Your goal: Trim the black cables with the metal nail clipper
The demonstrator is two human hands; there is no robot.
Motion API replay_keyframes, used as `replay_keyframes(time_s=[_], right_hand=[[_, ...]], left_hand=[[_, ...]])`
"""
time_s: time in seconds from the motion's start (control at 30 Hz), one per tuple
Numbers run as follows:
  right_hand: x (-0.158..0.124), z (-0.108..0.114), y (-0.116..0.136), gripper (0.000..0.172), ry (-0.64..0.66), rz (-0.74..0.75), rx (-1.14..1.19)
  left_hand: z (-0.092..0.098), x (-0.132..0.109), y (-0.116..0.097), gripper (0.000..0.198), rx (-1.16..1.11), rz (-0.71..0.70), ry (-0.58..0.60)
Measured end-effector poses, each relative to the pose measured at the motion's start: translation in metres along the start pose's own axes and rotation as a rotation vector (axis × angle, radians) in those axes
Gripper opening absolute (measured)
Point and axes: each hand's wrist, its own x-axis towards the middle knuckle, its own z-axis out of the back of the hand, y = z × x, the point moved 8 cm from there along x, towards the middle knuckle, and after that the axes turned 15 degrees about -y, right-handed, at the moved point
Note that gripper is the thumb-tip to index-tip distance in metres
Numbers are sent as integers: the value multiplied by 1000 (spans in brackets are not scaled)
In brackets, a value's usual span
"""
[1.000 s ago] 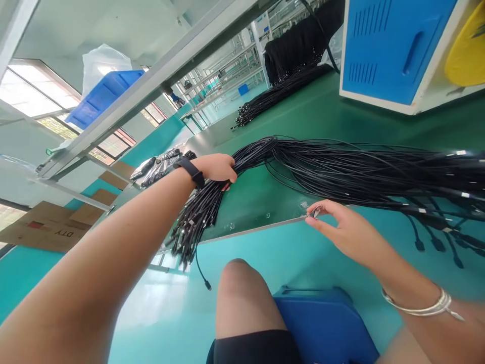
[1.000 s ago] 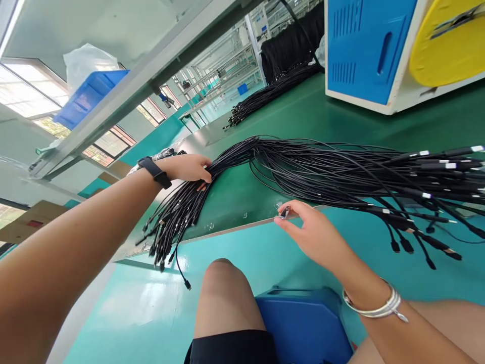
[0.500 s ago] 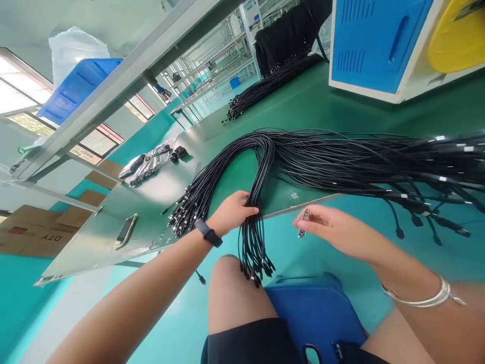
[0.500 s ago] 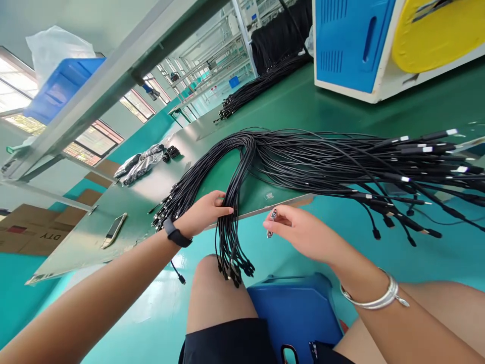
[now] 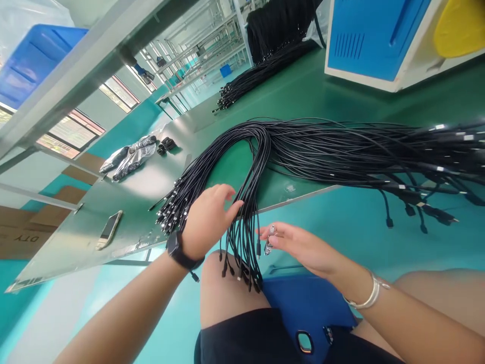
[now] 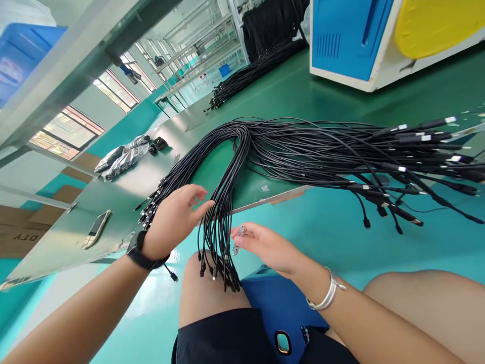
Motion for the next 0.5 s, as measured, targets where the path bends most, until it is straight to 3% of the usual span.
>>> replay_keyframes(time_s=[0.03, 0.13, 0.27, 0.37, 0.5], right_hand=[[1, 2, 1, 32, -15, 5, -15], [5, 17, 9, 31, -78, 27, -58], [7, 40, 19, 29, -156, 44, -106], [3, 49, 25, 28, -239, 67, -83], [-7, 40, 26, 26, -244, 63, -16]], left_hand=[[2, -13, -1, 25, 13, 14, 5], [-23, -59, 2, 47, -181, 196, 237], [-73, -106, 5, 45, -731, 600, 320], [-105, -122, -8, 41, -1190, 807, 349], [-118, -125, -28, 32, -1487, 827, 363]])
